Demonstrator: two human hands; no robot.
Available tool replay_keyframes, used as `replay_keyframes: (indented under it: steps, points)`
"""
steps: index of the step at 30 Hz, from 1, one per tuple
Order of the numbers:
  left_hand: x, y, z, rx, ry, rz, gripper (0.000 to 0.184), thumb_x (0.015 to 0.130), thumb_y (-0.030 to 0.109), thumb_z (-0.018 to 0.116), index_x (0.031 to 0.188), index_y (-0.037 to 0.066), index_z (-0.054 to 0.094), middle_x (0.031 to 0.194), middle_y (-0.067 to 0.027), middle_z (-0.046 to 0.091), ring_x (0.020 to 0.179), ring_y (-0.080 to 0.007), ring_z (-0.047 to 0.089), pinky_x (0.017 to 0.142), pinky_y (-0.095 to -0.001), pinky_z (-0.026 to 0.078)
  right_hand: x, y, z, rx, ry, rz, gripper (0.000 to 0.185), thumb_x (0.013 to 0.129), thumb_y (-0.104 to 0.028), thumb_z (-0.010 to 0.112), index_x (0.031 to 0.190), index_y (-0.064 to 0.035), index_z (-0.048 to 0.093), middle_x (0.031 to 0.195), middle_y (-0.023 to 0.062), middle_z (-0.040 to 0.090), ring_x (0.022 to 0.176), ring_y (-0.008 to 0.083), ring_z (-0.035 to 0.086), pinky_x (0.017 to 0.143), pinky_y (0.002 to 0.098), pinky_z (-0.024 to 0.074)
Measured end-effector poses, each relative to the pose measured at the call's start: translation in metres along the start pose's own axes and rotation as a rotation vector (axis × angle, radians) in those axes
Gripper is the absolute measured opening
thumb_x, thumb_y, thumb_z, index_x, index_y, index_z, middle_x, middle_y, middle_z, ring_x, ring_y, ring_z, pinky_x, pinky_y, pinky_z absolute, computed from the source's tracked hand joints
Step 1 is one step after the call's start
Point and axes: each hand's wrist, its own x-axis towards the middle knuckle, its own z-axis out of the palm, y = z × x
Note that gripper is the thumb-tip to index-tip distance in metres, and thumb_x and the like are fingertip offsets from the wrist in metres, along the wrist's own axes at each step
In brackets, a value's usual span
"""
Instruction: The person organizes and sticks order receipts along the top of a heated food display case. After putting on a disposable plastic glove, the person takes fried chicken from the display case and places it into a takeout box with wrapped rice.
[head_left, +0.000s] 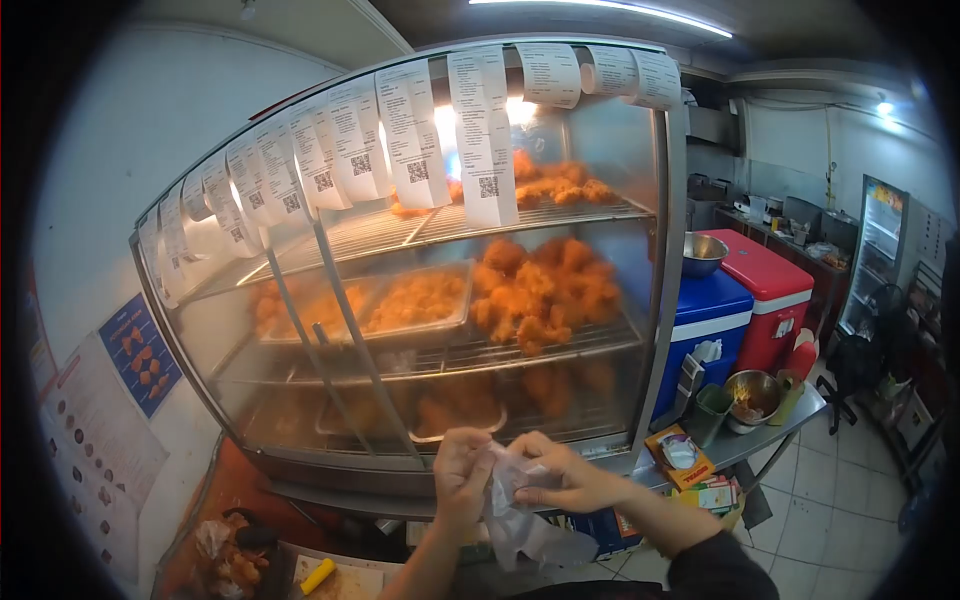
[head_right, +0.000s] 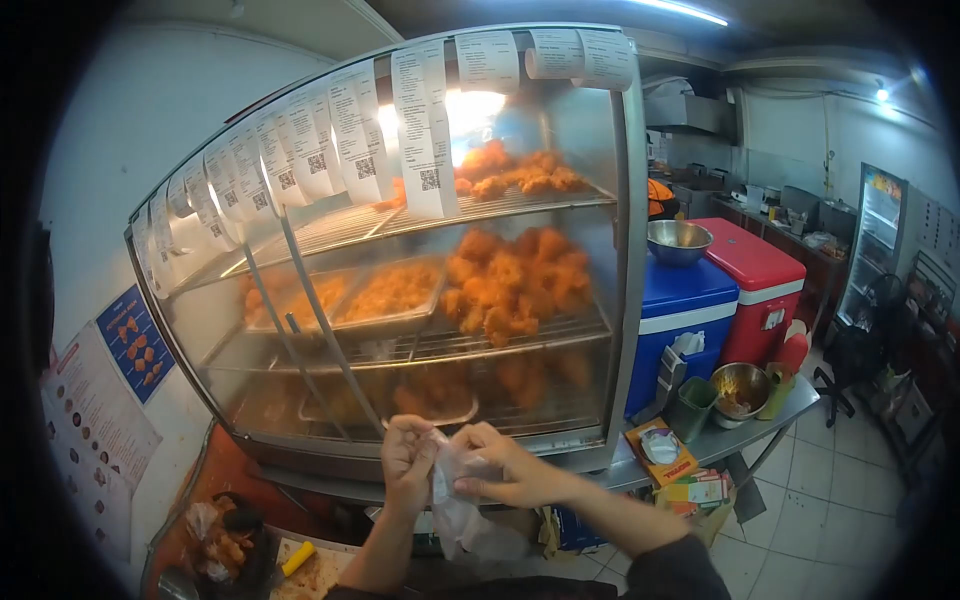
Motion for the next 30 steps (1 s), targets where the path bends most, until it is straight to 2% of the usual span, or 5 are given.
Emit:
replay_keyframes:
  steps: [6,10,14,21,30]
  points:
    - [-0.026,-0.022,-0.021,-0.296,-0.051,-0.288,0.026,0.084,-0.001,0.048,0.109,0.001,0.042,0.082,-0.0072,0.06,0.07,-0.009,0.057,0.06,-0.0173,0.043,-0.014,0.024,0.031,1.405,0.391,0.186,0.057,0.087,-0.045,0.047,0.125,-0.0041,0.033,0.121,0.0135,0.04,0.113,0.0229,0.041,0.093,0.0365,0.0378]
    - [-0.017,-0.016,-0.033,-0.005,-0.085,-0.253,0.023,0.087,0.001,0.044,0.11,0.001,0.041,0.071,-0.0046,0.058,0.05,-0.0021,0.044,0.046,-0.014,0.032,-0.024,0.039,0.037,1.23,0.064,0.626,0.04,0.091,-0.037,0.043,0.11,-0.0021,0.05,0.095,0.0065,0.057,0.079,0.012,0.058,0.066,0.0284,0.05]
    - [-0.011,-0.019,-0.047,-0.268,-0.271,-0.443,0.027,0.087,0.008,0.05,0.111,0.001,0.041,0.076,-0.0059,0.058,0.057,-0.0053,0.049,0.051,-0.0165,0.037,-0.022,0.03,0.014,0.704,-0.125,0.063,0.033,0.087,-0.03,0.052,0.082,0.0006,0.063,0.074,-0.0003,0.058,0.066,0.0086,0.052,0.056,0.0212,0.0404]
    - [-0.03,-0.079,-0.063,-1.461,0.101,-0.825,0.029,0.086,0.024,0.046,0.104,0.002,0.047,0.097,-0.0074,0.052,0.083,-0.0177,0.053,0.068,-0.0295,0.048,0.009,0.013,0.026,0.707,0.324,0.085,0.051,0.084,-0.018,0.055,0.127,0.0028,0.039,0.122,0.0163,0.049,0.097,0.021,0.057,0.083,0.0331,0.0474]
    - [-0.018,-0.052,-0.024,-1.01,-0.213,-0.539,0.041,0.088,0.031,0.048,0.118,0.003,0.044,0.109,-0.0071,0.053,0.098,-0.0162,0.051,0.085,-0.0301,0.043,-0.003,0.013,0.038,1.033,0.07,0.17,0.092,0.074,-0.053,0.061,0.135,0.0037,0.02,0.135,0.0194,0.031,0.122,0.029,0.036,0.1,0.0389,0.03]
